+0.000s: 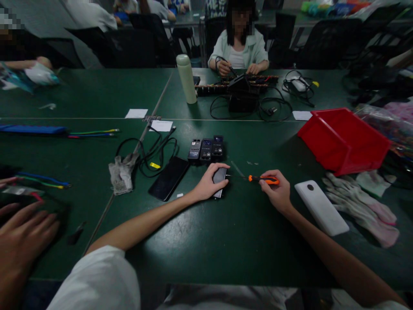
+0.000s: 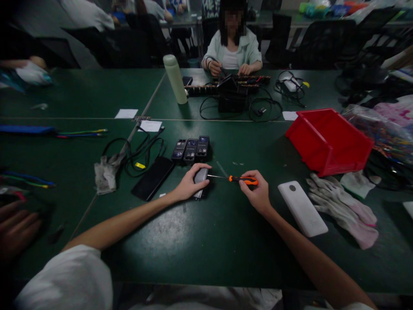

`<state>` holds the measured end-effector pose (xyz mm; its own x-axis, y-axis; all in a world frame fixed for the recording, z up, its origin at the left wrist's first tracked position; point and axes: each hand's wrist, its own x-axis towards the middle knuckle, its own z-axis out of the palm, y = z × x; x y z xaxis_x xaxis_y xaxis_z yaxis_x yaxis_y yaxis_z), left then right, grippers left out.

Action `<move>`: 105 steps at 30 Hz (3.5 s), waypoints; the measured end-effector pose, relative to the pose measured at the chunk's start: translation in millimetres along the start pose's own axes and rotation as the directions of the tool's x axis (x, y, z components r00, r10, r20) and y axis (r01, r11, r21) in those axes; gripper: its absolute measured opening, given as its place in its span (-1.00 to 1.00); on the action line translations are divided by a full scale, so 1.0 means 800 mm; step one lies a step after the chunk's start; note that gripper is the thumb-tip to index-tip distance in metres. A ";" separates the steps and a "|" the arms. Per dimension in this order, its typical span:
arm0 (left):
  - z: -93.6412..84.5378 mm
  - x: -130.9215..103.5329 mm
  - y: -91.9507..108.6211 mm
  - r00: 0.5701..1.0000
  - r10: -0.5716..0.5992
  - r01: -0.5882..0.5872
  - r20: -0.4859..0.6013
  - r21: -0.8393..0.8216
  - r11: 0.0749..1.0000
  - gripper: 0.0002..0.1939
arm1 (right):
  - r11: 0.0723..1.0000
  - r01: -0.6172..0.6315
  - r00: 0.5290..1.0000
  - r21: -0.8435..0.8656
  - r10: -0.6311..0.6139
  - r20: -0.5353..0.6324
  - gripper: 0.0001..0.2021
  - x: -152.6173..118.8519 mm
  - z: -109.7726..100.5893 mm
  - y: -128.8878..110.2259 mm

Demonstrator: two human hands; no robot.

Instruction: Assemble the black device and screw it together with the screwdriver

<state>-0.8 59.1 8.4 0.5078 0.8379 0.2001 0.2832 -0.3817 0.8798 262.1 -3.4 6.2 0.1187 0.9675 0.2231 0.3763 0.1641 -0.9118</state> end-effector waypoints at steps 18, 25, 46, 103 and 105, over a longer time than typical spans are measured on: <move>-0.001 0.000 0.001 1.000 -0.013 0.012 0.006 0.013 1.000 -0.57 | 0.981 -0.103 0.992 0.162 0.088 0.095 -0.79 0.000 0.004 -0.007; 0.000 0.000 0.001 1.000 -0.017 0.017 -0.006 0.000 1.000 -0.57 | 0.966 -0.094 0.990 0.240 0.065 0.126 -0.72 -0.002 0.003 -0.006; -0.001 0.000 0.004 1.000 -0.025 0.025 -0.013 0.004 1.000 -0.58 | 0.965 -0.142 0.984 0.222 0.113 0.137 -0.79 -0.002 0.003 -0.008; -0.001 0.000 0.002 0.999 -0.035 0.035 -0.018 -0.005 0.999 -0.58 | 0.969 -0.140 0.983 0.205 0.112 0.145 -0.80 0.003 0.005 -0.008; 0.000 0.000 0.002 0.999 -0.031 0.031 -0.019 -0.006 1.000 -0.58 | 0.971 -0.137 0.984 0.197 0.110 0.142 -0.79 0.003 0.005 -0.007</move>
<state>-0.7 58.8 9.6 0.4835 0.8565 0.1808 0.2936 -0.3533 0.8883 256.8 -1.3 10.6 0.0273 0.9971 0.0706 0.1682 0.0651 -0.9836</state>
